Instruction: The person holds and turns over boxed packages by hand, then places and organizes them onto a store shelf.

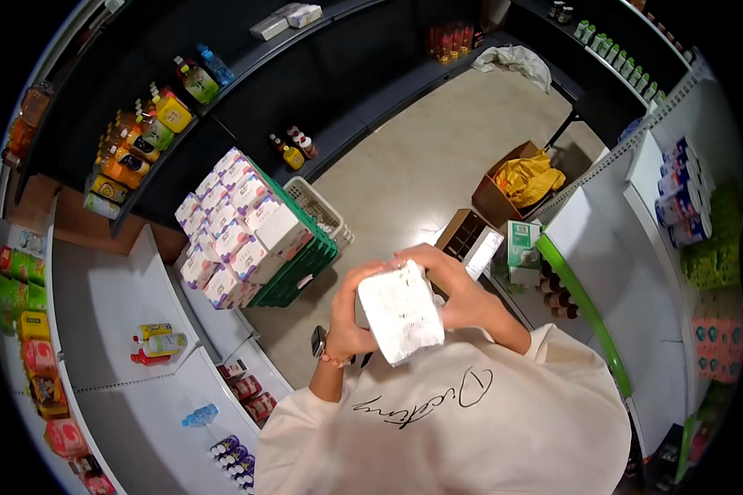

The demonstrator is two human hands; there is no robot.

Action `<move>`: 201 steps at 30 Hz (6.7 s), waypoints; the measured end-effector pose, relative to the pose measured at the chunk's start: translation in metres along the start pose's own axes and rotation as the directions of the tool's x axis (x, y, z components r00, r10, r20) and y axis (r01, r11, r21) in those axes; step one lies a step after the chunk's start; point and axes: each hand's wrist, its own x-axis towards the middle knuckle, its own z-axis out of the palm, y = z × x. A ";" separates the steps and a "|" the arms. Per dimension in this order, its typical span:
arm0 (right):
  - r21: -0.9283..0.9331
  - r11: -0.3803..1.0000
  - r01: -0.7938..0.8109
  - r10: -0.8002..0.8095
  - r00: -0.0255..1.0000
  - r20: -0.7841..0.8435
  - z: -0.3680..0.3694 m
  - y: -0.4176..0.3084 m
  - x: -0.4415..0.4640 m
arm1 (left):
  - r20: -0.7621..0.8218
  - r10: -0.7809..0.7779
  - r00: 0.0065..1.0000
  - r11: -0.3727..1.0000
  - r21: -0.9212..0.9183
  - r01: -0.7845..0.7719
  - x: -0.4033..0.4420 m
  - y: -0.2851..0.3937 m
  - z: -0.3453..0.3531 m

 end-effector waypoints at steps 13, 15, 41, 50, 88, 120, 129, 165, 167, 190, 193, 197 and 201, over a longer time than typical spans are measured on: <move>0.092 0.973 -0.210 0.190 0.963 0.192 -0.012 0.105 0.163 | 0.156 -0.273 0.949 0.872 -0.378 0.312 0.139 -0.075 -0.094; 0.091 0.971 -0.222 0.203 0.961 0.185 -0.016 0.127 0.196 | 0.172 -0.304 0.937 0.847 -0.400 0.349 0.165 -0.093 -0.115; 0.444 0.863 -0.242 0.266 0.964 0.008 -0.136 0.360 0.411 | 0.121 -0.454 0.883 0.885 -0.051 0.462 0.449 -0.272 -0.144; 0.435 0.731 -0.526 0.558 0.827 0.063 -0.206 0.441 0.436 | 0.023 -0.370 0.929 0.929 0.023 0.369 0.556 -0.338 -0.125; -0.646 0.762 0.034 0.124 0.972 0.198 -0.190 0.810 0.827 | -0.287 -0.357 0.889 0.281 0.875 0.395 0.821 -0.586 -0.438; -0.549 0.807 0.219 -0.065 0.956 0.285 -0.207 0.839 0.835 | -0.983 0.183 0.021 0.442 0.102 0.891 0.812 -0.649 -0.376; -0.545 0.809 0.220 -0.040 0.945 0.323 -0.207 0.839 0.836 | -0.983 -0.123 0.133 0.638 0.024 0.770 0.824 -0.644 -0.371; -0.333 0.895 0.297 0.002 0.744 0.668 -0.062 0.694 0.533 | -0.512 -0.312 -0.800 0.688 -0.702 0.181 0.332 -0.478 0.226; -0.217 0.946 0.242 0.019 0.626 0.780 -0.044 0.660 0.499 | -0.503 -0.319 -0.803 0.722 -0.678 0.137 0.323 -0.473 0.225; 0.097 0.948 0.304 -0.178 0.250 0.952 0.270 0.446 0.279 | -0.774 -0.387 -0.501 0.757 -0.577 0.307 0.119 -0.393 -0.004; -0.036 0.949 0.312 -0.040 0.236 0.971 0.294 0.435 0.257 | -0.728 -0.423 -0.539 0.725 -0.629 0.280 0.083 -0.365 -0.021; 0.047 0.937 0.346 -0.128 0.215 0.968 0.290 0.442 0.250 | -0.690 -0.453 -0.564 0.763 -0.627 0.153 0.052 -0.346 -0.022; 0.122 0.992 0.009 -0.115 -0.262 0.958 0.285 0.435 0.248 | -0.568 -0.517 -0.640 0.808 -0.571 -0.147 0.050 -0.279 -0.014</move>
